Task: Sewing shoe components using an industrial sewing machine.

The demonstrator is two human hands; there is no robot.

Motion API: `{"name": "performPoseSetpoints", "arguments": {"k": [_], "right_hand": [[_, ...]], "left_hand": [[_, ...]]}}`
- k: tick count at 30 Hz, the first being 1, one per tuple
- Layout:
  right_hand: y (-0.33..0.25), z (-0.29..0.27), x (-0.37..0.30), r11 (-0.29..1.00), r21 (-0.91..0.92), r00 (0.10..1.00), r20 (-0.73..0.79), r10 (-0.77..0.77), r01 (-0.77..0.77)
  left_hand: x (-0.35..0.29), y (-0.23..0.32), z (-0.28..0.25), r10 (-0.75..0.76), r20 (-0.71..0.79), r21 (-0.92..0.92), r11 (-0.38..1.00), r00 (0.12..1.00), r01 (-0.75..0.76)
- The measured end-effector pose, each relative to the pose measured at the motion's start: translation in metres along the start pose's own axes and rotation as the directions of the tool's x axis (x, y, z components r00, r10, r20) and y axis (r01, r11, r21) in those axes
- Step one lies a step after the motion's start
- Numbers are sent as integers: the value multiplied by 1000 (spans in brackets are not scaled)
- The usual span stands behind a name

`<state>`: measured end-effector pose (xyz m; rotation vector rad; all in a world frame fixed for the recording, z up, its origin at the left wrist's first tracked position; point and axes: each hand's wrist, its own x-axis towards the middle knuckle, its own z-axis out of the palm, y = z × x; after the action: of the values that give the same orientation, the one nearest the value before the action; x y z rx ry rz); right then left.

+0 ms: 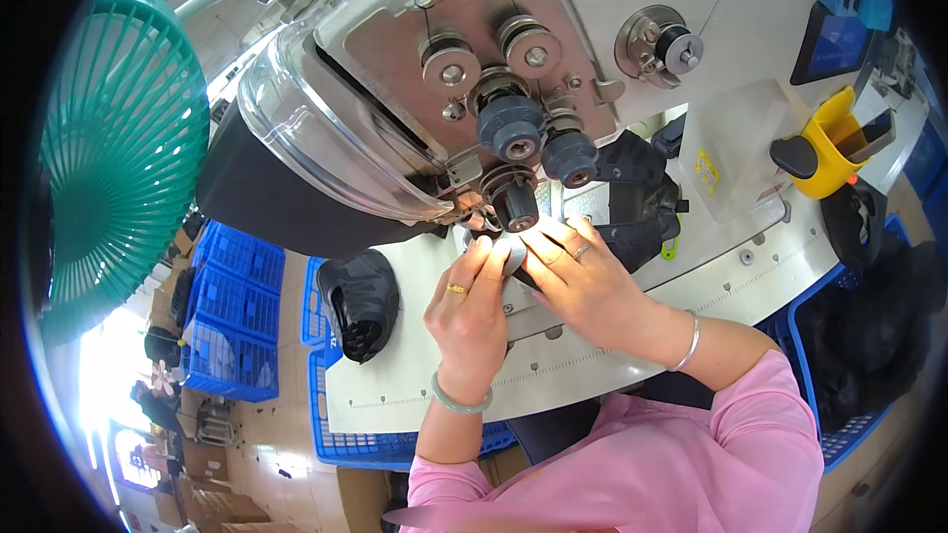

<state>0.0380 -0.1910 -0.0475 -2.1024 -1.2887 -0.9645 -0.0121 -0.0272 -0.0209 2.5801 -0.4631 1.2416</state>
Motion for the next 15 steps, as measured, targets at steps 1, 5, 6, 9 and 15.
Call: {"name": "performPoseSetpoints", "arguments": {"k": [1, 5, 6, 9, 15], "right_hand": [[-1, 0, 0, 1000, -5, 1000, 4, 10, -10], [-7, 0, 1, 996, 60, 998, 22, 67, -68], [-8, -1, 1, 997, 48, 998, 33, 56, -58], [-6, -6, 2, 990, 119, 997, 5, 74, -74], [3, -16, 2, 937, 102, 939, -55, 340, -333]], "left_hand": [[0, 0, 0, 4, -18, -5, 1000, 1000, -5], [0, -2, -1, 2, 4, -6, 1000, 1000, -2], [0, -3, 0, 3, 21, 1, 1000, 1000, -3], [-2, -7, 2, -14, 21, -21, 1000, 1000, 14], [-4, -12, 4, -60, -77, -173, 984, 995, 46]]}}
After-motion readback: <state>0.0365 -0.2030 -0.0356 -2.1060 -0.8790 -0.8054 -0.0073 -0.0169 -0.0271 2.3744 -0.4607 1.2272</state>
